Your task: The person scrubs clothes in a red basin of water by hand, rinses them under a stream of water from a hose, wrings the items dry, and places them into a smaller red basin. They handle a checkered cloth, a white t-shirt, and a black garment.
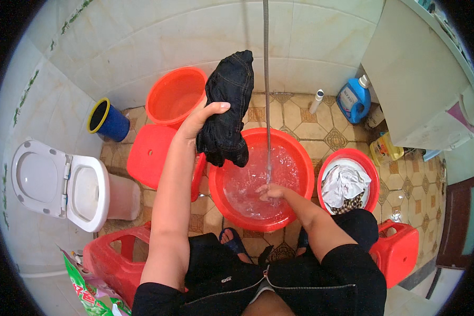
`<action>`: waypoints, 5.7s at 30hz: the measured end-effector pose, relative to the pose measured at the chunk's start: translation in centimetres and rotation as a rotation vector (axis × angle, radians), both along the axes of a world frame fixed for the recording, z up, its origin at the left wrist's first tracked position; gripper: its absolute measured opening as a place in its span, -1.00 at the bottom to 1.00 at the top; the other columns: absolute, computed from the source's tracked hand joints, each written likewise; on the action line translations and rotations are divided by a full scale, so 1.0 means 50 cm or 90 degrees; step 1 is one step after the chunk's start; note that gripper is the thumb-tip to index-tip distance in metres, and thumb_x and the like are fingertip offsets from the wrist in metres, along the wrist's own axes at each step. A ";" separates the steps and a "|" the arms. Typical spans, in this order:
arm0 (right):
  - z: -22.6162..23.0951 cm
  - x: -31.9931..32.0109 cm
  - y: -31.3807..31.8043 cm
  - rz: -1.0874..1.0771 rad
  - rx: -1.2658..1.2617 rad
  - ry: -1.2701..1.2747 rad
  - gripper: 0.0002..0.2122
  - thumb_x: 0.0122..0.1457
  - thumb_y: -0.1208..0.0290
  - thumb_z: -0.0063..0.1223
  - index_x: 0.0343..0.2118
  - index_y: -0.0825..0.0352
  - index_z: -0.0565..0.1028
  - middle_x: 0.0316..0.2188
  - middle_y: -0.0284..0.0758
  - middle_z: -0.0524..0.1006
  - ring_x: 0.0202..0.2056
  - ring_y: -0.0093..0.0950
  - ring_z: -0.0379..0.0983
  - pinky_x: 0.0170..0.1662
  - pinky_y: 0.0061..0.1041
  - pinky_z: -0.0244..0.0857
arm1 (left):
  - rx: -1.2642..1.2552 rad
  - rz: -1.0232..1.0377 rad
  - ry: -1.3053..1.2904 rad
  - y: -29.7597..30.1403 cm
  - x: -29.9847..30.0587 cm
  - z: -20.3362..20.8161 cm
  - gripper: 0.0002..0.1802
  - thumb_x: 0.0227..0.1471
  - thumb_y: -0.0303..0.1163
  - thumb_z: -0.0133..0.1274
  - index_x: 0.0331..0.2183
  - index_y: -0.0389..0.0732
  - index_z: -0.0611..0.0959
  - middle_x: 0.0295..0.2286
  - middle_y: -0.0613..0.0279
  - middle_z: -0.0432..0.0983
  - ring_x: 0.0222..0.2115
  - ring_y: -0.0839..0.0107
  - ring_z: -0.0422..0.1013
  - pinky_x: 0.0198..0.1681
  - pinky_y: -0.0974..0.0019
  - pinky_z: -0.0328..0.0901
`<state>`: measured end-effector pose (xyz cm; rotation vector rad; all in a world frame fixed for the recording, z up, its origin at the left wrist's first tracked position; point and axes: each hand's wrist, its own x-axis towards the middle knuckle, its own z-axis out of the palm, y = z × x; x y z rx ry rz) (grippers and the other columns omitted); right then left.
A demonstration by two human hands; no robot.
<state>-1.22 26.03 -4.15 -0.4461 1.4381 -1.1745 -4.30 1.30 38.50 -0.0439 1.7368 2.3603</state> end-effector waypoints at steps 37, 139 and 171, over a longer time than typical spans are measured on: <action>0.696 -0.182 -0.047 -0.206 -0.069 0.948 -0.81 0.07 0.62 -0.07 -0.27 0.37 0.55 -0.21 -0.20 0.54 -0.08 -0.21 0.44 0.14 -0.21 0.22 | 0.045 0.024 0.007 -0.013 -0.046 -0.037 -0.18 -0.18 -0.25 0.23 0.12 -0.17 0.27 -0.23 0.07 0.44 -0.32 0.18 0.49 -0.27 0.13 0.46; 0.807 -0.138 -0.054 -0.196 -0.276 0.452 -0.38 -0.03 0.22 0.31 0.04 0.37 0.29 -0.17 -0.33 0.47 -0.12 -0.48 0.42 -0.03 -0.45 0.31 | 0.108 0.176 0.156 0.159 -0.015 0.014 -0.71 -0.09 -0.33 0.27 -0.32 -0.27 0.61 -0.40 0.31 0.53 -0.41 0.51 0.45 -0.32 0.37 0.38; 0.802 -0.140 -0.049 -0.196 -0.213 0.399 -0.48 -0.02 0.36 0.23 0.00 0.41 0.31 -0.19 -0.30 0.48 -0.16 -0.49 0.42 -0.06 -0.43 0.34 | 0.035 0.256 0.308 0.170 -0.058 -0.046 -0.69 -0.08 -0.42 0.25 -0.24 -0.31 0.61 -0.31 0.25 0.55 -0.31 0.47 0.48 -0.20 0.35 0.39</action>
